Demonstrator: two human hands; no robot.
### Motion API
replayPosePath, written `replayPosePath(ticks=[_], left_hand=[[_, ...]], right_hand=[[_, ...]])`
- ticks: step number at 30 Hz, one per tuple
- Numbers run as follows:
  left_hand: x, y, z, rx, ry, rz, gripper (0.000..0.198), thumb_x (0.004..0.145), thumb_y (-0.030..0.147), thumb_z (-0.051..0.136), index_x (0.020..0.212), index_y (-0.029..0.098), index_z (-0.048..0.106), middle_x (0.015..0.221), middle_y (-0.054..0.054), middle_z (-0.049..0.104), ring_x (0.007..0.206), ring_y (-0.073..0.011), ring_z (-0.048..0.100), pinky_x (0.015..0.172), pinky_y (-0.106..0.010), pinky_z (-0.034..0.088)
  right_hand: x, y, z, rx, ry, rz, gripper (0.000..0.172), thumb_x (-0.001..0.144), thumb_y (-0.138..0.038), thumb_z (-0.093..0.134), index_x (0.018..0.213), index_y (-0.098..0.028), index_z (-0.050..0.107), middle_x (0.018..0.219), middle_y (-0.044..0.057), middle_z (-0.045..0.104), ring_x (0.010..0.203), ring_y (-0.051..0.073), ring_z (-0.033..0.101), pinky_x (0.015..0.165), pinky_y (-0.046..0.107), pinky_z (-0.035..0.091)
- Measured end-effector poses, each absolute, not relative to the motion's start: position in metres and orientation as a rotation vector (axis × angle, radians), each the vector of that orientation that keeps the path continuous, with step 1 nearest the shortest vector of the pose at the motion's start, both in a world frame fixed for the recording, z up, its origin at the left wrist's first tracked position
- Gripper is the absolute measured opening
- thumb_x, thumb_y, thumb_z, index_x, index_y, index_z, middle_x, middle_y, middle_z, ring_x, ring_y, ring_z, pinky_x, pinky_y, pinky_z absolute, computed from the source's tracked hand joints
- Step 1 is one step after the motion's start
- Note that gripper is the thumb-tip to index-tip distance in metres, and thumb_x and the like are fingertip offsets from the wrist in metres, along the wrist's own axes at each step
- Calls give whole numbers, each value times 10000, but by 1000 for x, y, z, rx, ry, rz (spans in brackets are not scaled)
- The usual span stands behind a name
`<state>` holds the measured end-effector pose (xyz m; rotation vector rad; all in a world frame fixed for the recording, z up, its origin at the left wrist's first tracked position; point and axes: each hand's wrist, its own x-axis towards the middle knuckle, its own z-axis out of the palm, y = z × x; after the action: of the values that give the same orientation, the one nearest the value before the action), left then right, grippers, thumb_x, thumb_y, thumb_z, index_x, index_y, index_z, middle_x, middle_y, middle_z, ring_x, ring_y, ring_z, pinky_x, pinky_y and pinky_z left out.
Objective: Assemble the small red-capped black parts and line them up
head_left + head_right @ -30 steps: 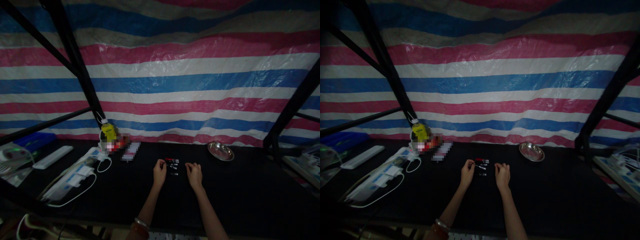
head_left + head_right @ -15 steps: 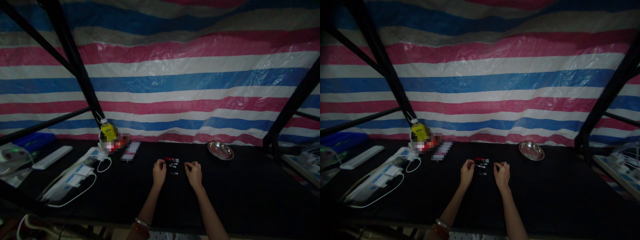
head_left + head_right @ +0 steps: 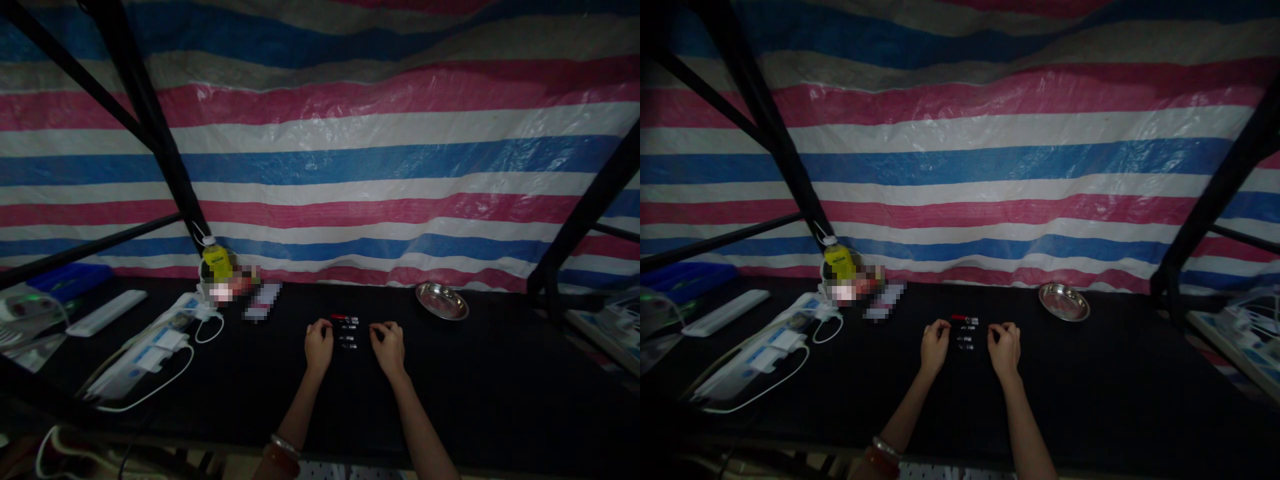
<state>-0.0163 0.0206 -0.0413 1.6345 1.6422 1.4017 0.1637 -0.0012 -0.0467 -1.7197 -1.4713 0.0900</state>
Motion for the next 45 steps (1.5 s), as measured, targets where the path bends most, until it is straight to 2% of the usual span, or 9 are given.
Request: replayPosePath(ticks=[15,24,32,39,45], left_hand=[[-15,22,-41,1657,1667,1448,130,741,138,455,778,204,560,787,-23,551,790,-177,530,701,-293,411],[-15,22,-40,1725,1659,1443,179,671,82,495,766,208,579,772,-18,562,765,-177,526,688,-292,417],[-17,24,-43,1791,1644,1433,201,662,69,493,762,210,595,836,-27,591,830,-191,518,776,-329,414],[-16,24,-41,1700,1649,1507,163,655,102,514,740,214,597,812,-17,595,822,-192,525,780,-335,417],[-17,26,-41,1624,1666,1562,120,680,142,516,745,212,590,799,-21,588,816,-196,523,787,-343,408]], right_hand=[[161,-2,-45,-1639,-1516,92,209,789,-301,523,865,-238,707,892,68,511,853,203,465,725,298,411],[158,-3,-41,-1591,-1625,69,201,802,-277,521,874,-240,706,884,61,518,835,193,465,745,308,396],[153,6,-41,-1513,-1770,55,178,798,-281,553,900,-264,698,906,50,524,865,192,480,764,311,392],[150,6,-41,-1510,-1848,7,220,794,-278,570,992,-301,664,982,60,522,894,204,483,764,320,401],[151,6,-42,-1536,-1824,55,142,789,-290,571,896,-260,659,936,55,515,879,205,476,751,319,394]])
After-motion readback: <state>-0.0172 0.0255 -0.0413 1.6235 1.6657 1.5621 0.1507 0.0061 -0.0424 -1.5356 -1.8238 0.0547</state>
